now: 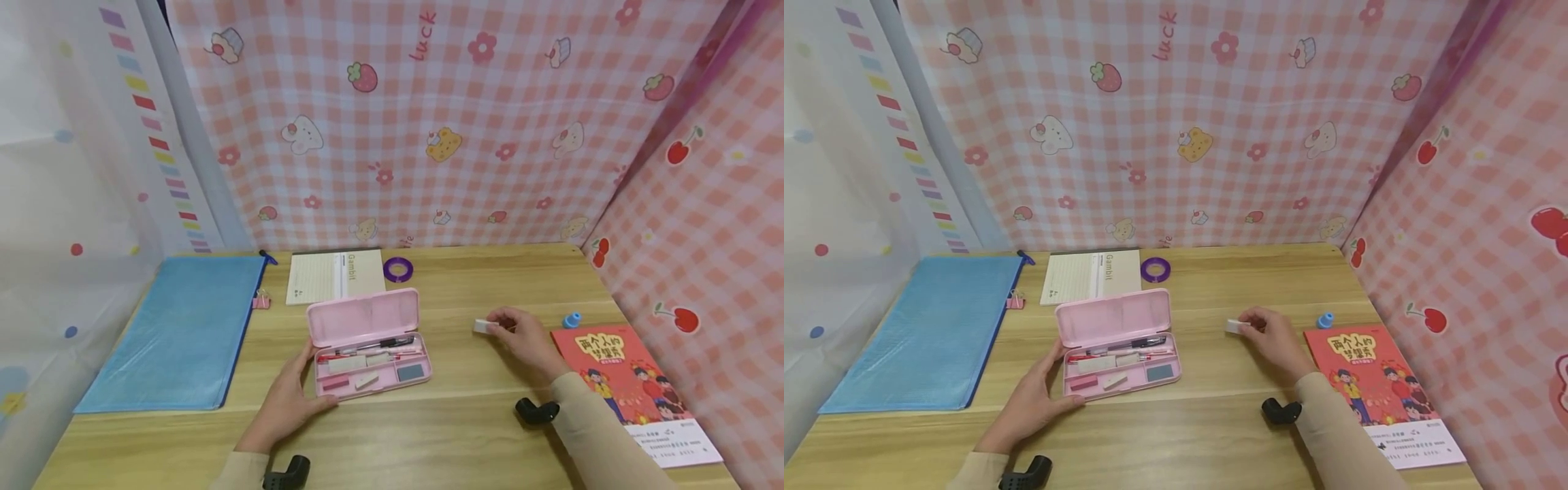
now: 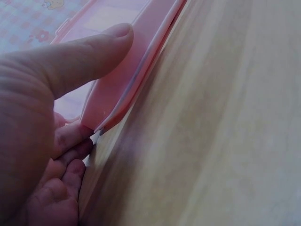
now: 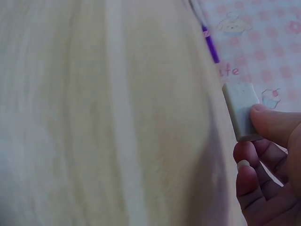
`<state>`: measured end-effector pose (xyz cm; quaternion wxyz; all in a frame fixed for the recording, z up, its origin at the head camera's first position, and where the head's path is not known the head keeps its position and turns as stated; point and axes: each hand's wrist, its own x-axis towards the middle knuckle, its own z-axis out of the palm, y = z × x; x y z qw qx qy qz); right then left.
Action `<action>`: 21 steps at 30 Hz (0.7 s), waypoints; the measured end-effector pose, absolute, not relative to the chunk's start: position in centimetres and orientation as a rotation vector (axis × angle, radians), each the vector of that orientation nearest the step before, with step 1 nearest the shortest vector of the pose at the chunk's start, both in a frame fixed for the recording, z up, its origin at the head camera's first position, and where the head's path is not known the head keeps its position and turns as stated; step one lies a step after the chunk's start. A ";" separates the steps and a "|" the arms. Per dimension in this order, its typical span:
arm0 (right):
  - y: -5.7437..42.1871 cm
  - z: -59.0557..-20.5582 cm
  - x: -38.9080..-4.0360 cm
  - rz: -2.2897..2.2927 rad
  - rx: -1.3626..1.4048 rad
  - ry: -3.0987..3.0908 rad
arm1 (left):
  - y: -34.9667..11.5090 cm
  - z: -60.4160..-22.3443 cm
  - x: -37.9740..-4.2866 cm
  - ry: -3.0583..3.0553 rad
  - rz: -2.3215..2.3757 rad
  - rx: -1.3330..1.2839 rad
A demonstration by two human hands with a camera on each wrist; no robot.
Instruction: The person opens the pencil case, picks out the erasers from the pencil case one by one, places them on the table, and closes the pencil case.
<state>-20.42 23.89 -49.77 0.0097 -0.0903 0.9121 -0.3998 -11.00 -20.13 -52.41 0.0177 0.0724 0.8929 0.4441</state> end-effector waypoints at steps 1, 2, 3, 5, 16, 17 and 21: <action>24.0 -49.9 -20.6 -1.241 -0.282 2.846 | -20.2 -52.4 -11.0 2.773 1.382 0.224; 24.1 -50.0 -20.7 -1.224 -0.279 2.850 | -20.2 -52.4 -11.0 2.770 1.387 0.223; 24.1 -50.1 -20.9 -1.220 -0.270 2.848 | -20.2 -52.4 -11.1 2.770 1.390 0.223; 24.1 -50.3 -21.1 -1.214 -0.255 2.838 | -20.2 -52.5 -11.1 2.770 1.388 0.221; 23.9 -50.9 -22.0 -1.223 -0.287 2.815 | -20.1 -52.6 -11.1 2.773 1.392 0.216; 23.9 -51.0 -22.0 -1.227 -0.283 2.820 | -20.1 -52.6 -11.1 2.776 1.385 0.214; 23.7 -51.3 -22.1 -1.231 -0.278 2.838 | -20.1 -52.6 -11.1 2.779 1.366 0.206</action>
